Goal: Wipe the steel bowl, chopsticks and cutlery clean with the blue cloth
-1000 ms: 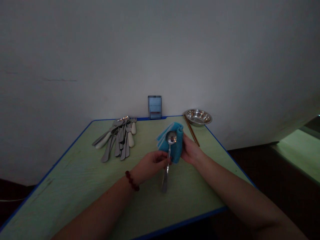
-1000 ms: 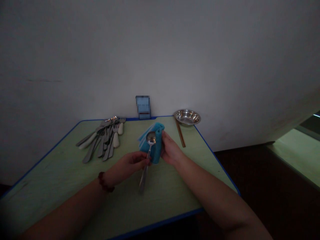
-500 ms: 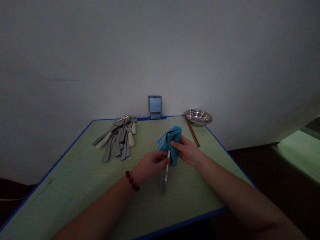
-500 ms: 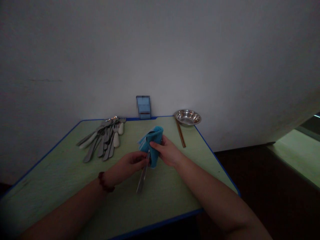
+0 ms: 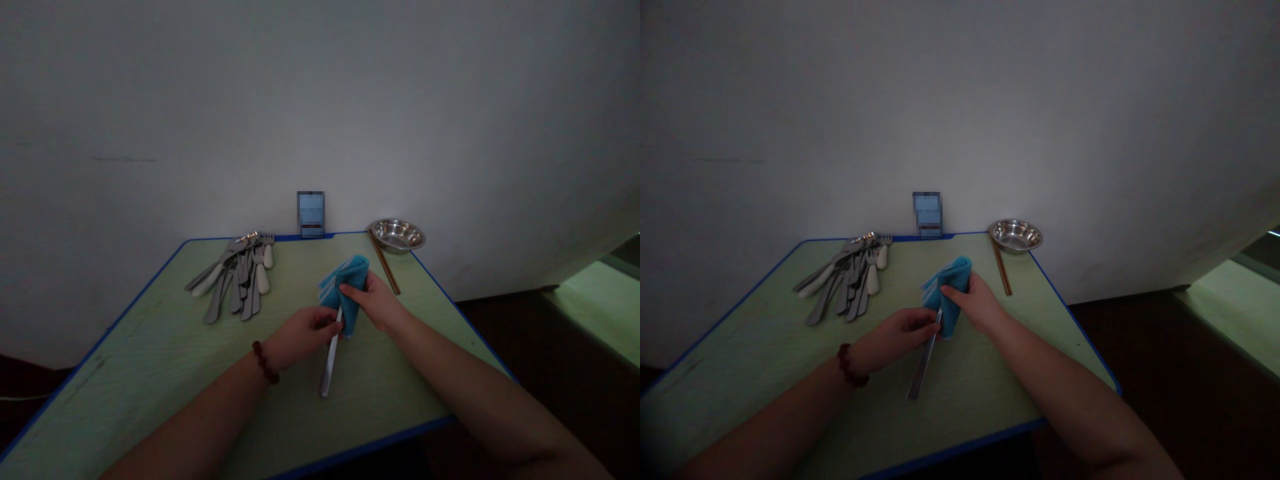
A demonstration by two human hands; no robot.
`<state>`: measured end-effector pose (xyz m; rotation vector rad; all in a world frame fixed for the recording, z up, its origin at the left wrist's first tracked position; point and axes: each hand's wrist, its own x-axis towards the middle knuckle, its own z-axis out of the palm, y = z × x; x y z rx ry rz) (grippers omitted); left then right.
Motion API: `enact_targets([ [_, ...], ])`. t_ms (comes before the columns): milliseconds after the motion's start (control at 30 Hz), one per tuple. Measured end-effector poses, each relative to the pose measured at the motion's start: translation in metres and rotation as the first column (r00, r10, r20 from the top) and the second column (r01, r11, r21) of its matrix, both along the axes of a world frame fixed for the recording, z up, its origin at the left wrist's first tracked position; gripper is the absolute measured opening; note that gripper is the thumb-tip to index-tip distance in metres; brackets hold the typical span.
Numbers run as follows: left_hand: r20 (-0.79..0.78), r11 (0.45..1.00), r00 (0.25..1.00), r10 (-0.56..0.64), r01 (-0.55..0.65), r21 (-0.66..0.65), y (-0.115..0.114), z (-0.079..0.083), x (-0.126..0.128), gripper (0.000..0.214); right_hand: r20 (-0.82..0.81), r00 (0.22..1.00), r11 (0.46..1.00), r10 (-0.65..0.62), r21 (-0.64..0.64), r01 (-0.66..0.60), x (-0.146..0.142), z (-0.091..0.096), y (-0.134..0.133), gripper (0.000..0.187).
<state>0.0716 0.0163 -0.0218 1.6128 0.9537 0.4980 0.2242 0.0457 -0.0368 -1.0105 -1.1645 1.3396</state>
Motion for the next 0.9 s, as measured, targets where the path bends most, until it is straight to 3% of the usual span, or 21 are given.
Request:
enact_targets([
  [367, -0.058, 0.996, 0.997, 0.04, -0.045, -0.074, 0.0, -0.002, 0.001, 0.02, 0.287, 0.947, 0.973, -0.144, 0.217, 0.082, 0.012, -0.013, 0.013, 0.032],
  [600, -0.026, 0.971, 0.995, 0.094, -0.098, -0.219, 0.001, -0.003, 0.0, 0.025, 0.345, 0.908, 0.949, -0.237, 0.282, 0.141, 0.017, -0.009, 0.015, 0.03],
  [900, -0.011, 0.984, 1.0, 0.029, -0.031, -0.174, 0.003, -0.011, -0.001, 0.031, 0.34, 0.89, 0.93, -0.303, 0.308, 0.2, 0.022, -0.004, 0.017, 0.031],
])
